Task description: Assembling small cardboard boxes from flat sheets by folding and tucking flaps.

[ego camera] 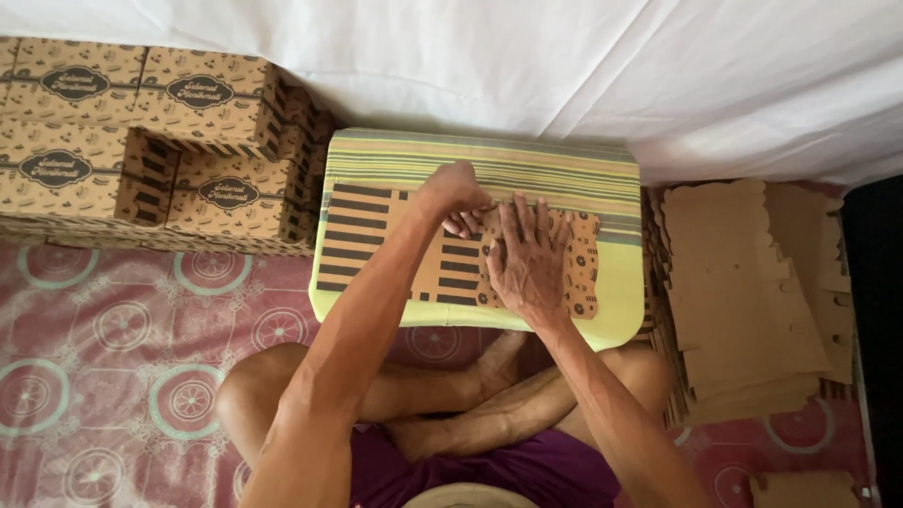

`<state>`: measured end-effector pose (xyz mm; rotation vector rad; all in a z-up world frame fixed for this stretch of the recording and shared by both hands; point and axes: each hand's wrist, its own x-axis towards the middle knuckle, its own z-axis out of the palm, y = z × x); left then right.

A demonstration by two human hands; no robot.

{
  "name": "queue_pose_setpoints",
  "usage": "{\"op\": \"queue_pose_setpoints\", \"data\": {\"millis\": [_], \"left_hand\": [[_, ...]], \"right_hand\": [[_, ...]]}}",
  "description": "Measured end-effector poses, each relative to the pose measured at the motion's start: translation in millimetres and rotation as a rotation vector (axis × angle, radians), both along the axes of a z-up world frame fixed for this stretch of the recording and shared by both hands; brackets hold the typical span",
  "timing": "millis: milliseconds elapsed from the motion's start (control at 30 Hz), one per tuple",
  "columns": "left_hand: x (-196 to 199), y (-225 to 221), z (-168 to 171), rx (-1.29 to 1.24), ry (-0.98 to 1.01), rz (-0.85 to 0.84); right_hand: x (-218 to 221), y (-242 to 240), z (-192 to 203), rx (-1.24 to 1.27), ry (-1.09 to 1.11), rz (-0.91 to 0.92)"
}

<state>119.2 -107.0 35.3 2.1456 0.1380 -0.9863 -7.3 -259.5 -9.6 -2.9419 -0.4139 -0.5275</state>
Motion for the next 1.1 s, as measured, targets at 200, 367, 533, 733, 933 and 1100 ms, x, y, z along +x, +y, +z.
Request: {"op": "queue_pose_setpoints", "data": {"millis": [200,367,533,733,933,1100], "left_hand": [[1,29,11,-0.026,0.021,0.016],[2,54,14,0.028,0.011,0.003],[9,88,-11,0.045,0.006,-0.001],[0,119,12,0.083,0.012,0.081],[3,147,6,0.112,0.018,0.082],[3,169,9,0.073,0.051,0.149]], "right_hand": [[0,0,4,0.020,0.062,0.044],[0,-2,-3,0.020,0.071,0.042],[0,0,0,0.019,0.090,0.047],[1,0,-3,0.092,0.055,0.085],[2,-2,-8,0.069,0.040,0.087],[4,-5,-11,0.039,0.044,0.096]]}}
